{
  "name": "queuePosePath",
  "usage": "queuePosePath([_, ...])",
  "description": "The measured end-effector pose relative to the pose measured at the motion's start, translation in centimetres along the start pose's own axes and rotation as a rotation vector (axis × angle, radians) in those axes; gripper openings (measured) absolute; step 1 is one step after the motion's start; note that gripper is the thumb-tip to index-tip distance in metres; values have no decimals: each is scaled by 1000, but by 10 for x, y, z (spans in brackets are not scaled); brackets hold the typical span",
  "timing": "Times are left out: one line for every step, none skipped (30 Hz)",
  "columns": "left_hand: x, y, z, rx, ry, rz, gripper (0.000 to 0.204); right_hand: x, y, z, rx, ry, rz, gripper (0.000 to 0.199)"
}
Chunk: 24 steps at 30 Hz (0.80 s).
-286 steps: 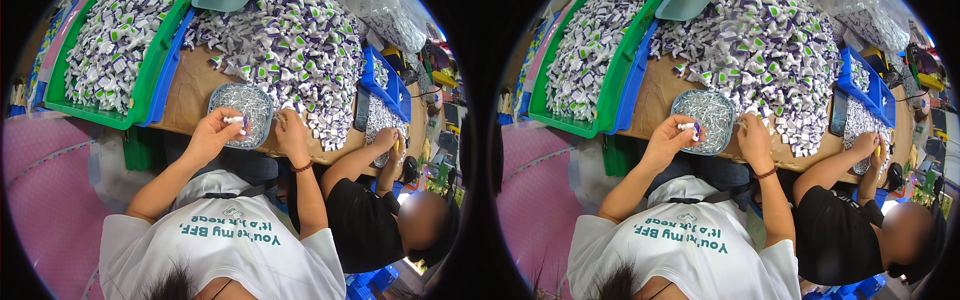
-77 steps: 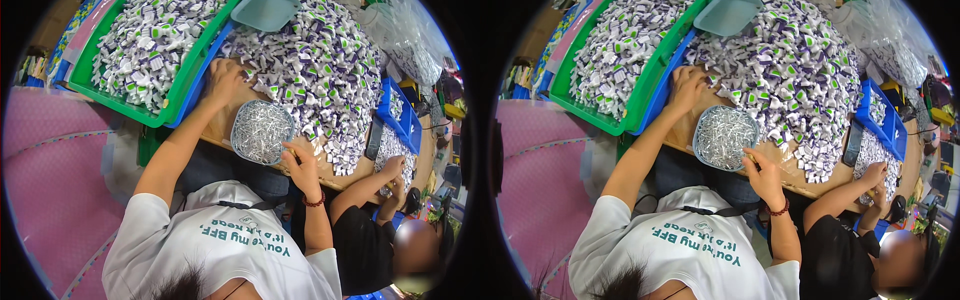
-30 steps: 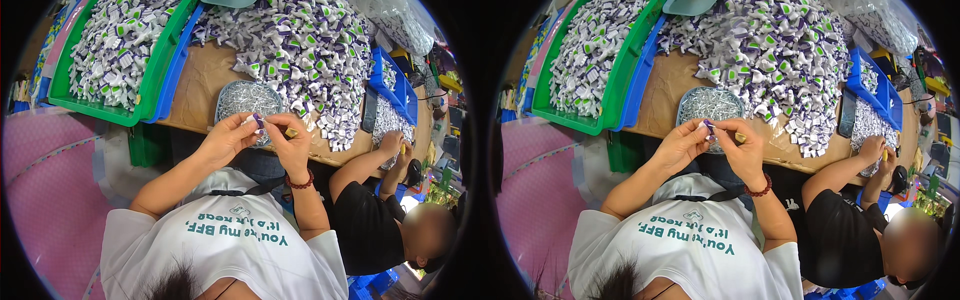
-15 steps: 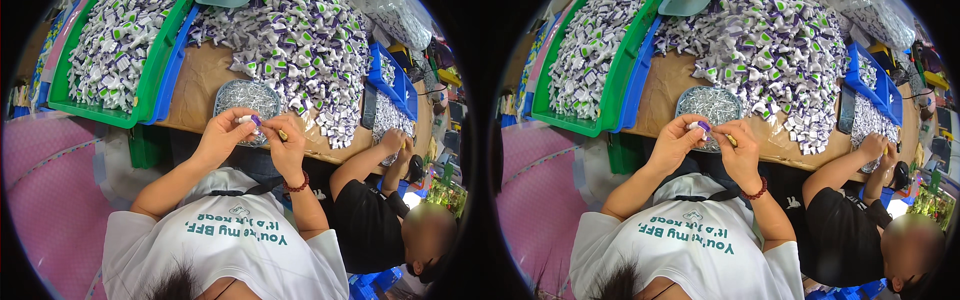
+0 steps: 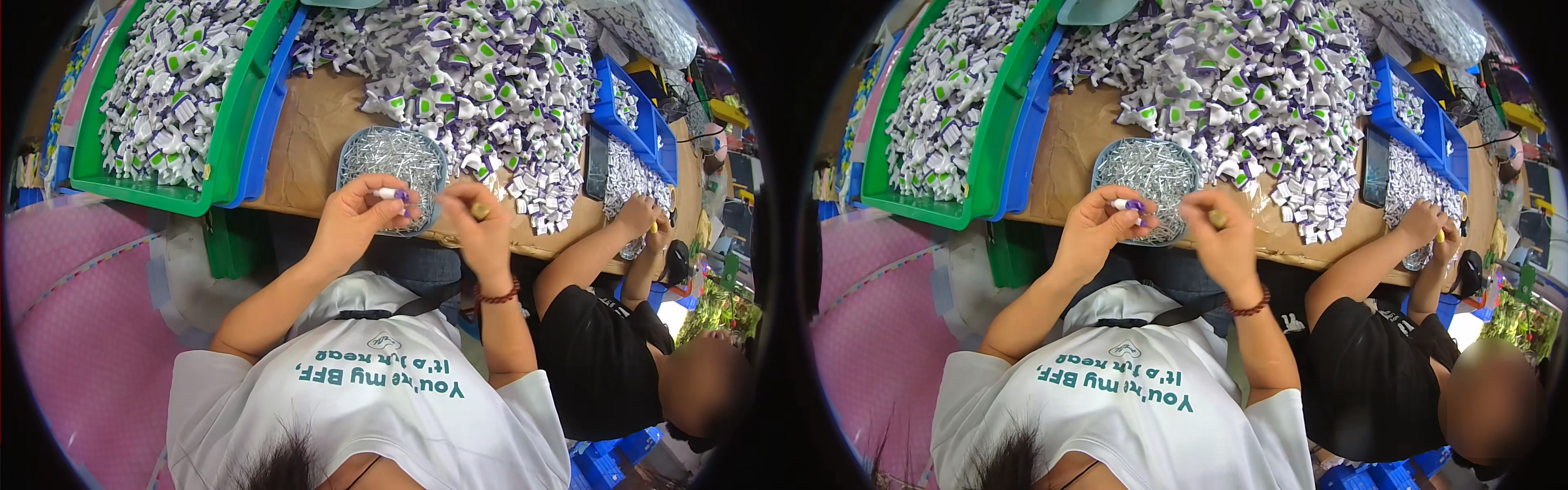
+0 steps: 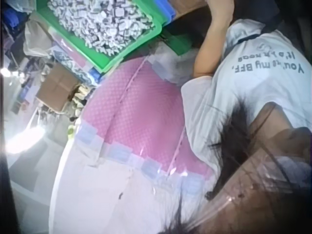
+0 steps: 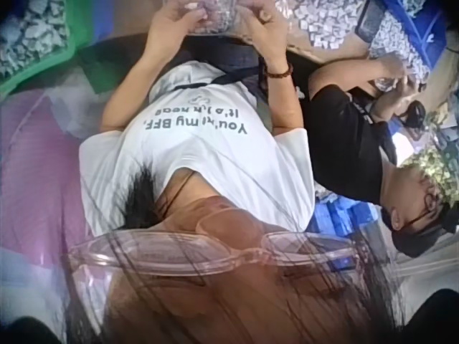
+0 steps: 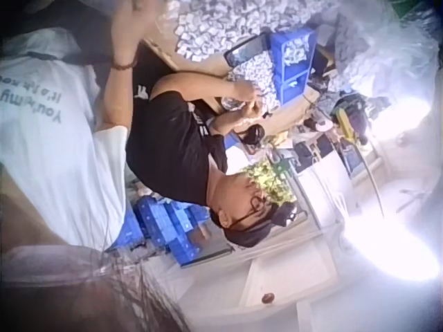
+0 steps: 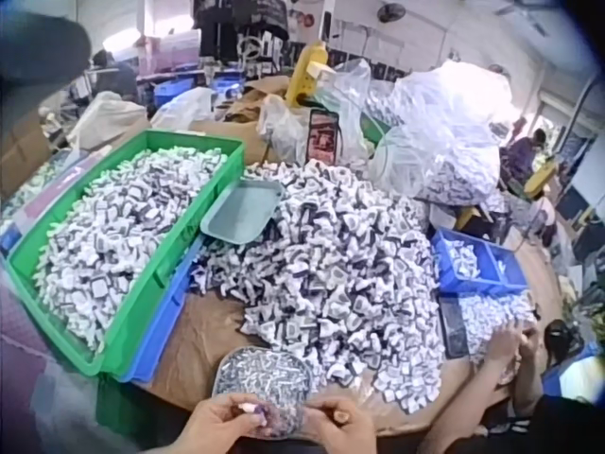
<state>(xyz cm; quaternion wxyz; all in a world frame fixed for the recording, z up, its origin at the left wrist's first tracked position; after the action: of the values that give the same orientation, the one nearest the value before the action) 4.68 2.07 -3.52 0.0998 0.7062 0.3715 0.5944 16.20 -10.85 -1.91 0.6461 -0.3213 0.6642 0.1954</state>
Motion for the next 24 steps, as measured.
queuePosePath([-1, -2, 0, 21, -16, -24, 20, 3, -15, 6, 19, -34, -120, 8])
queuePosePath([-1, -5, 1, 40, -31, -44, 20, 10, -30, 11, 48, -8, -271, 8])
queuePosePath([-2, -6, 2, 56, -46, -68, 21, 15, -42, 16, 79, 19, -426, 8])
queuePosePath([-1, -5, 2, 49, -39, -70, 22, 15, -47, 18, 71, -54, -581, 10])
queuePosePath([0, -4, 2, 45, -32, -69, 23, 19, -45, 18, 49, -95, -669, 10])
queuePosePath([1, -4, 2, 40, -26, -68, 23, 25, -43, 18, 26, -136, -757, 10])
queuePosePath([1, -3, 2, 30, -33, -57, 24, 27, -41, 18, 3, -177, -846, 11])
queuePosePath([1, -3, 2, 25, -40, -43, 24, 26, -36, 18, -20, -194, -818, 11])
queuePosePath([1, -3, 2, 19, -47, -28, 24, 24, -26, 18, -42, -210, -790, 12])
queuePosePath([1, -4, 1, 19, -49, -19, 24, 23, -19, 18, -64, -226, -762, 13])
queuePosePath([2, -5, 1, 17, -51, -12, 25, 24, -15, 18, -71, -217, -776, 15])
queuePosePath([2, -6, 1, 15, -54, -4, 25, 27, -13, 18, -77, -207, -791, 17])
queuePosePath([2, -7, 0, 11, -50, 2, 25, 29, -10, 18, -84, -198, -805, 18])
queuePosePath([1, -8, 1, 5, -46, 6, 25, 34, -9, 19, -97, -175, -823, 19])
queuePosePath([0, -7, 1, -2, -42, 10, 26, 41, -7, 20, -111, -152, -842, 21])
queuePosePath([-1, -6, 2, -7, -48, 6, 26, 47, -7, 21, -123, -129, -860, 22])
queuePosePath([-1, -5, 2, -10, -53, 2, 26, 49, -7, 22, -112, -154, -848, 23])
queuePosePath([-1, -3, 2, -14, -57, -2, 26, 50, -7, 22, -100, -179, -835, 23])
queuePosePath([-2, -2, 3, -20, -55, -4, 26, 49, -7, 22, -88, -204, -823, 24])
queuePosePath([-3, -2, 2, -20, -51, -5, 26, 48, -9, 22, -54, -202, -824, 23])
queuePosePath([-3, -2, 2, -21, -47, -6, 26, 46, -14, 20, -19, -200, -825, 22])
queuePosePath([-3, -3, 2, -17, -54, 2, 25, 44, -18, 18, 15, -198, -826, 21])
queuePosePath([-3, -3, 3, -15, -63, 9, 25, 41, -24, 18, 29, -148, -754, 20])
queuePosePath([-3, -4, 2, -11, -72, 15, 24, 34, -30, 17, 40, -98, -682, 20])
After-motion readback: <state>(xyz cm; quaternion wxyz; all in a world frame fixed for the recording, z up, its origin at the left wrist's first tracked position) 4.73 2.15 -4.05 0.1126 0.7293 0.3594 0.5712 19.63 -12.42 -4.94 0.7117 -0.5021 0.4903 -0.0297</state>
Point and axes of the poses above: each hand's wrist, its own z-axis towards the middle knuckle, its own y-axis out of the palm, x = y × z, the point moved 5 cm from there along z, towards the middle knuckle, and after that the axes turned 3 degrees about -x, right-handed, at the moved point
